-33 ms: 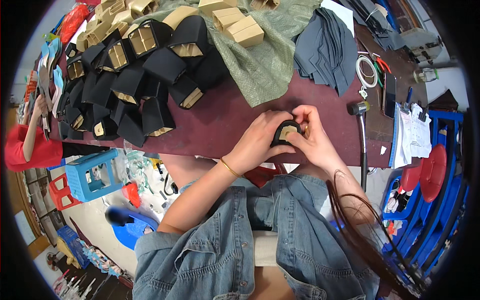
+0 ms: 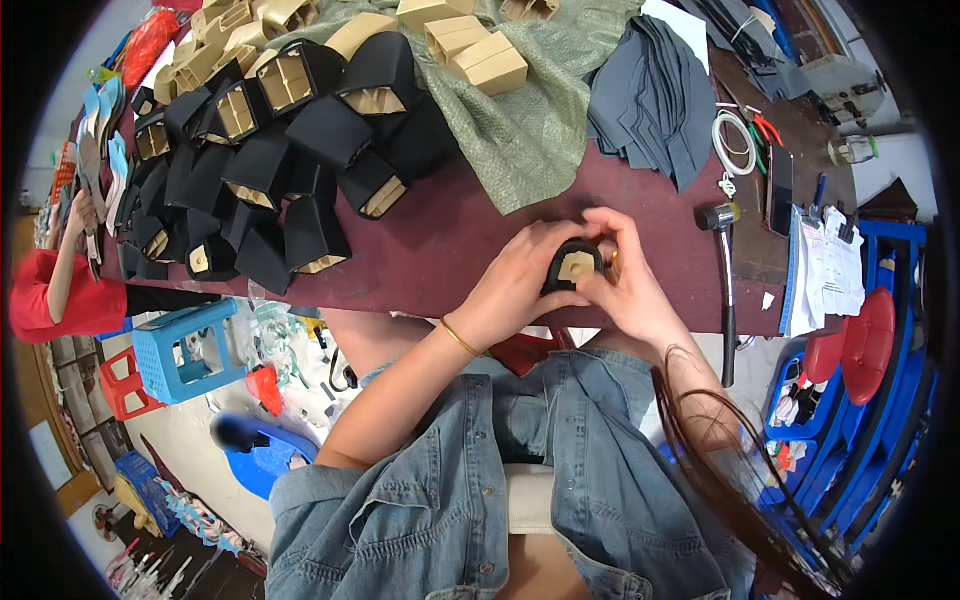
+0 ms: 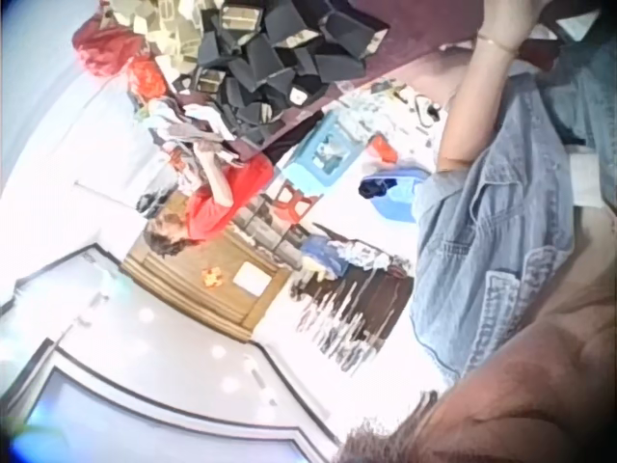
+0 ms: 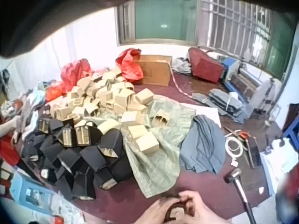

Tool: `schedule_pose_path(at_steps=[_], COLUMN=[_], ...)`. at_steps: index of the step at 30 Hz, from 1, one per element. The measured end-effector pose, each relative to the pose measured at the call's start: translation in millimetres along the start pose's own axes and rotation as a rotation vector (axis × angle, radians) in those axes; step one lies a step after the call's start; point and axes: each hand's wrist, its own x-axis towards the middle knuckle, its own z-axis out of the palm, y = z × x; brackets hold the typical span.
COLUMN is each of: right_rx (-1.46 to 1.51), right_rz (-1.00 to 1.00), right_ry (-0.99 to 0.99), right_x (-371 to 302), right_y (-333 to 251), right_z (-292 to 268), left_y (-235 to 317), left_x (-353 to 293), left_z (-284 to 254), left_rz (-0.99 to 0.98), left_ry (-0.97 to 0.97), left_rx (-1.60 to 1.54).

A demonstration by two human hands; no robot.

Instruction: The recorder is assembling leather and wooden shoe components at a workbench.

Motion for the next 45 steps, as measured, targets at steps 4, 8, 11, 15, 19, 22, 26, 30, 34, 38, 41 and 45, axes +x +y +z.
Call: schedule_pose_path(at_steps=[4, 8, 11, 15, 19, 22, 26, 30, 34, 38, 41, 45], right_rx=[-0.303, -0.358, -0.361, -0.107, 0.302, 0.317, 0.226, 0.222, 0.008, -0.57, -1.052, -0.863], right_rz=[-0.309, -0.232, -0.11, -0.621, -0.255, -0.209, -0.258, -0.289, -0.29, -0.247, 0.197, 0.008], right_ry=[0.062, 0.264, 0.161, -0.076, -0.054, -0.031, -0.051, -0.044, -0.022, 0.619, 0.89, 0.754], right_x=[-7.2, -25.5, -26.5, -32.7, -42.6, -43.4, -36.7, -34.9, -29.7, -26.2, -33.4, -47.5], right_y=[3.5, 5.5, 13.9, 9.8, 2.7, -2.5, 2.4, 6.7, 7.3, 35.8, 85.6, 85.8], right_z=[5.7, -6.1, -12.1, 0.0, 15.8, 22.9, 24.4, 24.6, 14.6, -40.4, -79.3, -84.0], left_y=[-4.8, -0.5, -10.3, 9.8, 15.1, 14.2, 9.8, 6.9, 7.3, 3.7, 6.3, 5.1], left_x=[-3.5, -12.5, -26.7, -32.0, -44.5, -49.8, -54.0, -54.1, -57.2, -55.7, -51.4, -53.0], left_z=[5.7, -16.0, -8.9, -19.2, -33.2, -32.2, -30.5, -27.5, -22.5, -18.8, -15.5, -15.9], left_rz=[0.023, -0.012, -0.286, -0.342, -0.131, -0.075, -0.105, -0.097, -0.111, -0.246, -0.213, -0.174], left_ry=[0.056, -0.015, 0.012, -0.044, -0.019, 0.07, 0.085, 0.098, 0.143, 0.151, 0.188, 0.209], left_rx=[0.088, -0.115, -0.713, -0.985, -0.731, -0.553, -0.55, -0.542, -0.374, 0.064, 0.195, 0.257])
